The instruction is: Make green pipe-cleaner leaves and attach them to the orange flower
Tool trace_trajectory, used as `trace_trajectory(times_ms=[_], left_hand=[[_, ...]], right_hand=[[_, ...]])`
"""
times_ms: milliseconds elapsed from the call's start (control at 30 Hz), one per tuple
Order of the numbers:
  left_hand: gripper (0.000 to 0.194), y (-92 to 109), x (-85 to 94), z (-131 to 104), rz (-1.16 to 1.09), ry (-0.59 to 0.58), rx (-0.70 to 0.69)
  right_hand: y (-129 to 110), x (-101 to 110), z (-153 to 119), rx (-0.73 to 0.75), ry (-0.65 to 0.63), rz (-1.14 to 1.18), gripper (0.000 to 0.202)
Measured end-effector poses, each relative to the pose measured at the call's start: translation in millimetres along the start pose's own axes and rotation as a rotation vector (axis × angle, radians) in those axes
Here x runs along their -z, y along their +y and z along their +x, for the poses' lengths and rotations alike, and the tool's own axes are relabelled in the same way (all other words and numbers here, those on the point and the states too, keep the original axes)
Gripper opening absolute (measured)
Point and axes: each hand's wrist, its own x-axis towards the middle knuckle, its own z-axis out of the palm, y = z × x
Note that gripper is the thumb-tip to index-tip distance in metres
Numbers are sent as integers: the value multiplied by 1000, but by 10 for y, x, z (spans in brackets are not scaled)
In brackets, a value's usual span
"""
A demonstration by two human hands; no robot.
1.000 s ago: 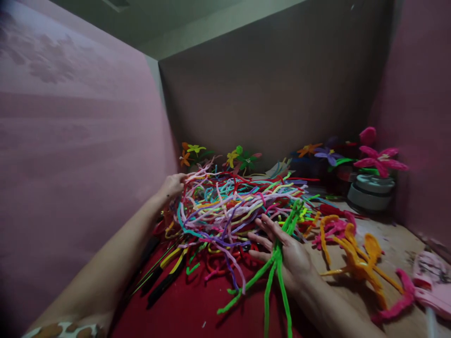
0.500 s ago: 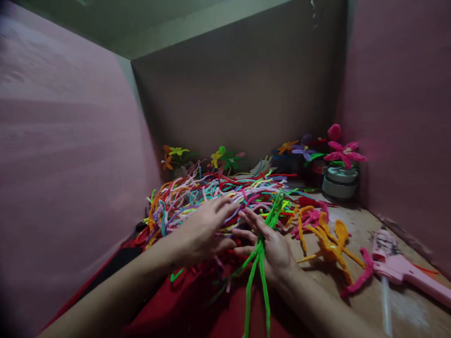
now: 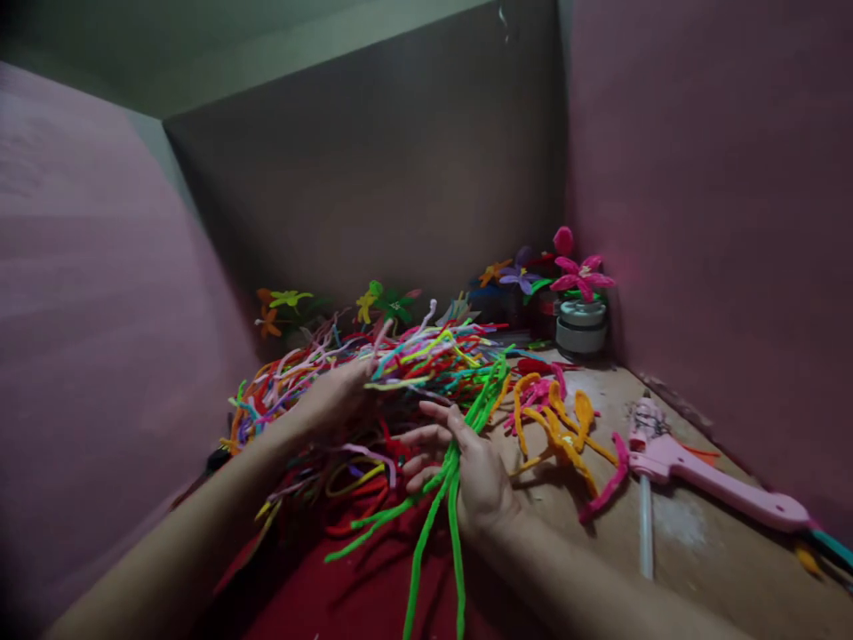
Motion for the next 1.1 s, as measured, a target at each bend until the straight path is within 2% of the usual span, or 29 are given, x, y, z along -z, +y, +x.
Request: trace_trajectory(times_ms=[67, 167, 267, 400, 533, 700, 767, 900, 967, 1033, 1067, 1100], left_hand=[[32, -118, 196, 133, -233, -104, 129], [31, -289, 452, 318, -293, -151, 173], [29, -414, 617, 446, -449, -307, 239], [23, -533, 702, 565, -554, -414, 314], [25, -601, 591, 669, -535, -407, 345], [42, -640, 427, 716, -475, -184, 330], [43, -684, 471, 698, -468, -92, 329], [37, -718, 700, 598, -470, 125, 335], [31, -585, 791, 471, -472, 327, 316], [23, -312, 802, 255, -493, 798, 207], [20, -141, 766, 116, -466, 926, 112], [18, 36, 701, -33, -432, 939, -10]], right_hand=[[-11, 13, -5, -12, 15, 19, 34], [-16, 46, 1, -17, 34, 27, 35], [-6, 73, 12, -29, 37, 27, 37], [9, 80, 11, -34, 55, 38, 36], [10, 74, -8, -49, 90, 35, 35], [-6, 83, -15, -50, 108, 24, 34], [-12, 91, -11, -53, 113, 15, 33], [-18, 97, -1, -48, 126, -14, 33], [-22, 90, -1, -47, 125, -24, 33], [-25, 81, -5, -46, 118, -29, 33], [-26, 79, -8, -46, 113, -30, 33], [-26, 77, -11, -47, 110, -29, 33]])
